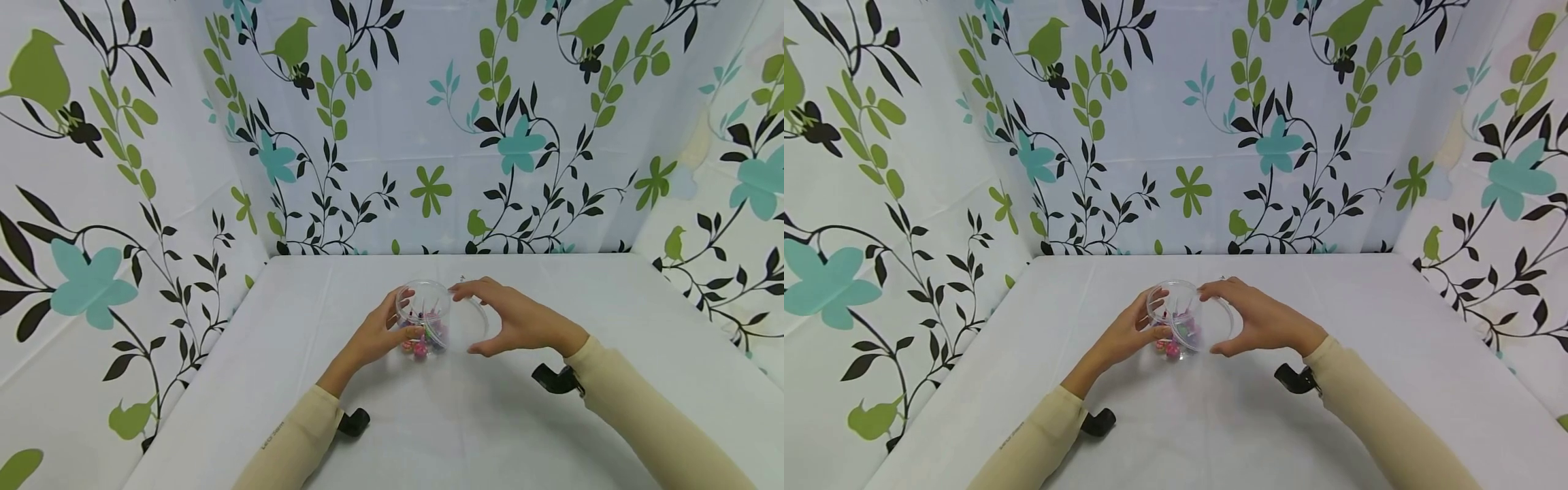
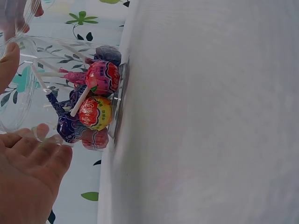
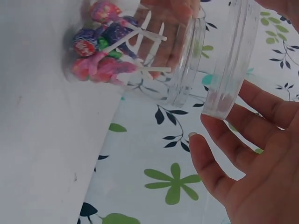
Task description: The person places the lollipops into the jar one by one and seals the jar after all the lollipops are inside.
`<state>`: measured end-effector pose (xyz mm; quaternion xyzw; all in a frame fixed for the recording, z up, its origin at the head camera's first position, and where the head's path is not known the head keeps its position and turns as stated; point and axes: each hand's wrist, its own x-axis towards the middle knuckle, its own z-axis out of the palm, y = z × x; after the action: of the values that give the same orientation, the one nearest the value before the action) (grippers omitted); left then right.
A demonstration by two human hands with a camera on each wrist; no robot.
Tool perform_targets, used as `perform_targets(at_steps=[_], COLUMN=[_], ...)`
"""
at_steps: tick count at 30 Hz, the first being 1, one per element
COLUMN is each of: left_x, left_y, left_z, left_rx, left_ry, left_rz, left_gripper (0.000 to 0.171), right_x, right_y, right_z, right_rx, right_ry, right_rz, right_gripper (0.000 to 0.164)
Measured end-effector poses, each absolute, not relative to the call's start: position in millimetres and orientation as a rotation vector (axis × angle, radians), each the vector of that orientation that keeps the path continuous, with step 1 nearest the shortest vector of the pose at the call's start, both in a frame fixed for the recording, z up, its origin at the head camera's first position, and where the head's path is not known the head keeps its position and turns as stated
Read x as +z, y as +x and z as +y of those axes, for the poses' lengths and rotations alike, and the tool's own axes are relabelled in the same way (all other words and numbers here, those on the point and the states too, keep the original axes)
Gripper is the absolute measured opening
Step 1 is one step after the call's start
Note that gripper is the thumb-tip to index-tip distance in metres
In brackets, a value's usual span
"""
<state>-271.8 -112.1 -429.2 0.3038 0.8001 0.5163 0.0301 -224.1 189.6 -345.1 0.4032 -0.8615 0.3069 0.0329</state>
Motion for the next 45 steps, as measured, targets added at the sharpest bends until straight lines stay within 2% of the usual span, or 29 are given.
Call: perform_targets(at_steps=[16,45], left_x=[-429.9,-429.1], left_y=[-271.4,-270.5], left_z=[-111.6,-114.5], left_rx=[1.574,1.572], left_ry=[0.894,0.881], left_rz=[2.442,2.443], left_gripper=[0.092,0.091], right_x=[-339.0,-334.8], right_y=[-271.0,-287.1], right_z=[154.5,144.4], right_rx=[0.935,0.894], right_ry=[1.188,1.181], right_rz=[-2.760,-2.906], right_gripper=[0.074,0.073])
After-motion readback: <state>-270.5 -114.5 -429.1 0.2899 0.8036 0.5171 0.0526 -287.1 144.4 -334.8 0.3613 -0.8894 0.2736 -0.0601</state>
